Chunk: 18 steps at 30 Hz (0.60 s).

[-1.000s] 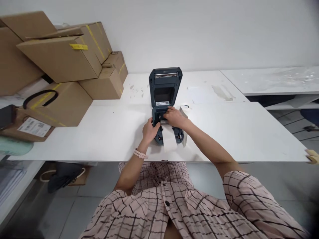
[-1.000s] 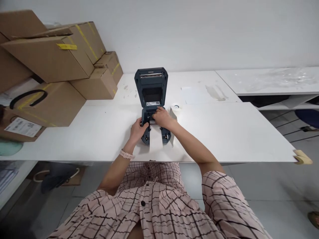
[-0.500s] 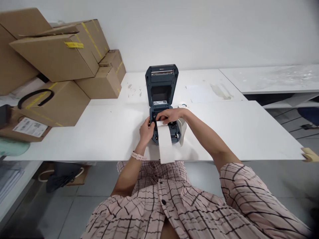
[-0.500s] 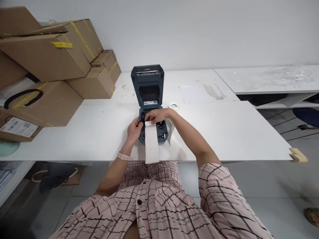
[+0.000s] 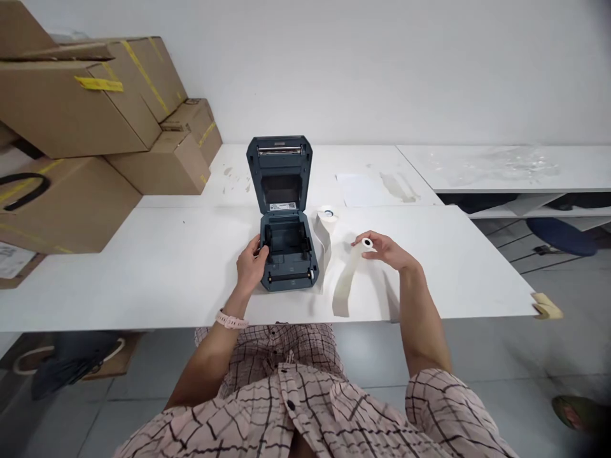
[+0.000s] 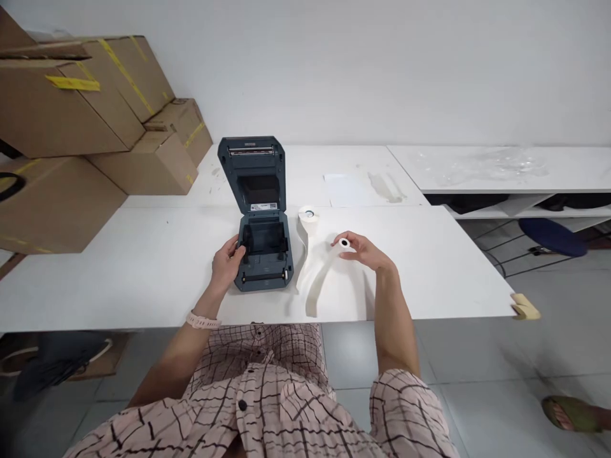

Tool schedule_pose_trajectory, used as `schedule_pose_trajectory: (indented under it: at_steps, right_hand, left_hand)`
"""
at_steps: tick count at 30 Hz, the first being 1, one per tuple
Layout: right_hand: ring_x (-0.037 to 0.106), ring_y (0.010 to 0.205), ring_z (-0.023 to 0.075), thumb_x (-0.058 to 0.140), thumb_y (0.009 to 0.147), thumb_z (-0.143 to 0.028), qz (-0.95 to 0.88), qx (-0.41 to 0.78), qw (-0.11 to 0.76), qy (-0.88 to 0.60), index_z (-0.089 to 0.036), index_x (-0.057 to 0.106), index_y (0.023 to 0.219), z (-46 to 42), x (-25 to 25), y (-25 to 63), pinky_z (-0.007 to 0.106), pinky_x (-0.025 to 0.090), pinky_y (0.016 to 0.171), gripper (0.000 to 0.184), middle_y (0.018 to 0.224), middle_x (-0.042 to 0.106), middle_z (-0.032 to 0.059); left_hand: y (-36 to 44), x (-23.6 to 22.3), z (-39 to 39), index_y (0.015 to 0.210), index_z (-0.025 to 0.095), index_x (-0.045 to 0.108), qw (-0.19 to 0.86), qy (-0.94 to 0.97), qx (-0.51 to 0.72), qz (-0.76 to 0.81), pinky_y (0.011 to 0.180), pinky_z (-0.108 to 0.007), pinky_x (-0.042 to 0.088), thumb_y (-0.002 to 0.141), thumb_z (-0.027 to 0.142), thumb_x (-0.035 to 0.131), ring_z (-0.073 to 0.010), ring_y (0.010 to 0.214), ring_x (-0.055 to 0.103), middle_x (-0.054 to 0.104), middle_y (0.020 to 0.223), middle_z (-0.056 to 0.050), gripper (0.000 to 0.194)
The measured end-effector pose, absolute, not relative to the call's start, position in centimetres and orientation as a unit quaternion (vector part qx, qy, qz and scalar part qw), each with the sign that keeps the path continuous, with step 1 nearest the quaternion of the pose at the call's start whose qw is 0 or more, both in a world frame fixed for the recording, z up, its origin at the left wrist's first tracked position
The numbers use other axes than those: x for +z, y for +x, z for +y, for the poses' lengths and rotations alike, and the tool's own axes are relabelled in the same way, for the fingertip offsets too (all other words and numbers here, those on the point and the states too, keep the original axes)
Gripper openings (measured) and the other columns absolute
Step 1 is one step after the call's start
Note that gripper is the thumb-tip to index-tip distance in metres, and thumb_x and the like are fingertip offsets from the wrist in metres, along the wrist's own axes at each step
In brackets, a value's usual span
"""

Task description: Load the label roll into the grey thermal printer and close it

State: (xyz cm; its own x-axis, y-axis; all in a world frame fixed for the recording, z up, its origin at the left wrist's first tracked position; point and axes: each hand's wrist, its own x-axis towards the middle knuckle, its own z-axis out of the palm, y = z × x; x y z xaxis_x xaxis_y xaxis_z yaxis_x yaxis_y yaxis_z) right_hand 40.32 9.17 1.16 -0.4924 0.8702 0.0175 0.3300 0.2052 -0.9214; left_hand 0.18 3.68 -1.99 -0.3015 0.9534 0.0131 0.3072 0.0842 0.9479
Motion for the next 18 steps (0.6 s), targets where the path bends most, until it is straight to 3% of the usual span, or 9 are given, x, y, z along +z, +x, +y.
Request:
schedule_pose_trajectory:
  at_steps: [3, 5, 9, 12, 15, 18]
  right_hand:
    - [0.066, 0.106, 0.0261, 0.081, 0.073, -0.045, -0.688, 0.487, 0.289, -0.454, -0.024, 0.067, 0.103, 11.7, -1.4, 39.1, 0.047, 0.055, 0.097, 0.039, 0.114, 0.072, 0.0071]
    - [0.067, 0.107, 0.0257, 0.082, 0.071, -0.044, -0.672, 0.503, 0.304, -0.450, -0.024, 0.066, 0.113, 12.3, -2.5, 38.8, 0.047, 0.055, 0.099, 0.050, 0.118, 0.072, 0.0075]
    - [0.055, 0.141, 0.0285, 0.085, 0.073, -0.041, -0.664, 0.520, 0.328, -0.427, -0.032, 0.055, 0.144, 12.3, -1.9, 40.3, 0.054, 0.040, 0.122, 0.078, 0.149, 0.061, 0.0093]
    - [0.045, 0.152, 0.0289, 0.088, 0.071, -0.040, -0.663, 0.507, 0.345, -0.430, -0.032, 0.053, 0.148, 14.1, 0.4, 40.6, 0.055, 0.030, 0.129, 0.085, 0.159, 0.053, 0.0102]
    - [0.042, 0.153, 0.0322, 0.092, 0.063, -0.035, -0.695, 0.489, 0.288, -0.442, -0.028, 0.054, 0.146, 17.7, 2.2, 38.0, 0.054, 0.030, 0.129, 0.092, 0.161, 0.050, 0.0127]
    - [0.053, 0.143, 0.0359, 0.091, 0.061, -0.030, -0.733, 0.473, 0.203, -0.444, -0.022, 0.060, 0.138, 20.4, 2.6, 34.1, 0.053, 0.041, 0.121, 0.084, 0.151, 0.060, 0.0147]
  left_hand:
    - [0.1, -1.9, 3.7, 0.147, 0.021, 0.058, 0.341, 0.484, 0.482, 0.646, 0.113, -0.045, 0.050, 0.091, 0.040, 0.063, -0.0282, 0.132, 0.065, 0.068, 0.143, -0.013, 0.059]
    - [-0.1, -1.7, 3.7, 0.148, 0.021, 0.057, 0.334, 0.497, 0.467, 0.651, 0.113, -0.046, 0.050, 0.091, 0.039, 0.062, -0.0290, 0.131, 0.065, 0.069, 0.142, -0.013, 0.060]
    - [-0.4, -0.7, 3.8, 0.149, 0.021, 0.057, 0.301, 0.540, 0.407, 0.673, 0.116, -0.050, 0.047, 0.092, 0.035, 0.059, -0.0316, 0.132, 0.065, 0.069, 0.141, -0.012, 0.059]
    - [-0.3, -0.3, 4.0, 0.149, 0.021, 0.057, 0.292, 0.551, 0.385, 0.680, 0.116, -0.052, 0.046, 0.092, 0.030, 0.057, -0.0320, 0.129, 0.067, 0.072, 0.138, -0.011, 0.058]
    - [-0.2, -0.4, 4.2, 0.145, 0.020, 0.060, 0.306, 0.540, 0.405, 0.671, 0.116, -0.054, 0.045, 0.091, 0.027, 0.058, -0.0321, 0.127, 0.067, 0.075, 0.131, -0.013, 0.055]
    - [-0.4, -0.7, 4.3, 0.143, 0.022, 0.062, 0.355, 0.522, 0.442, 0.637, 0.113, -0.051, 0.049, 0.089, 0.028, 0.061, -0.0299, 0.124, 0.069, 0.077, 0.125, -0.012, 0.054]
